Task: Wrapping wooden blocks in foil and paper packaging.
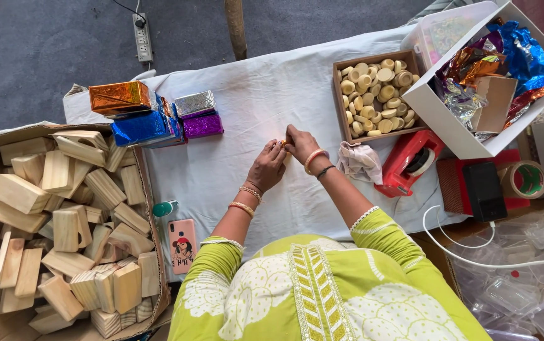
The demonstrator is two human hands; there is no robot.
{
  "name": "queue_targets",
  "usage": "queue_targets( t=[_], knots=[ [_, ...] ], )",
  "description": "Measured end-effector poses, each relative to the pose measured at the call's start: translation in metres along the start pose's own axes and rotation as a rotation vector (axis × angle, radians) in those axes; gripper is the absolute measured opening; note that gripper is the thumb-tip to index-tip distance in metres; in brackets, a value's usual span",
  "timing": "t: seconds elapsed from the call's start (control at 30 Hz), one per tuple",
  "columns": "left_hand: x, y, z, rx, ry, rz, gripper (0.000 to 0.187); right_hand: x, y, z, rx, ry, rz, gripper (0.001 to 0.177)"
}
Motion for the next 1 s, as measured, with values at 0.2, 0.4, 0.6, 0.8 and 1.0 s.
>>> queue_targets(
  t=[0.2, 0.4, 0.6, 0.8, 1.0],
  knots=[
    [-0.002, 0.002, 0.000, 0.004, 0.006, 0.010, 0.036, 0.006, -0.001, -0.007, 0.012, -0.063, 0.163, 0.022],
    [-0.006, 0.004, 0.001, -0.002, 0.016, 0.014, 0.037, 0.003, -0.007, -0.002, 0.051, -0.089, 0.264, 0.025],
    [-0.005, 0.003, 0.003, -0.005, 0.026, -0.002, 0.035, -0.001, 0.017, 0.003, 0.080, -0.130, 0.054, 0.030],
    [-0.002, 0.001, 0.003, 0.007, 0.021, -0.010, 0.030, -0.005, 0.033, 0.012, 0.099, -0.285, -0.357, 0.027],
    [-0.004, 0.000, 0.003, -0.024, 0.032, 0.011, 0.030, 0.026, 0.080, 0.005, 0.058, -0.330, -0.746, 0.026]
  ],
)
Point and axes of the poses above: each hand's wrist, its own z-axis away from the middle knuckle, its own x-axis out of the palm, y = z × x, the point moved 5 cm from there along -z, towards the middle knuckle, and after that the axes turned 3 degrees about z, right-handed, at the moved point
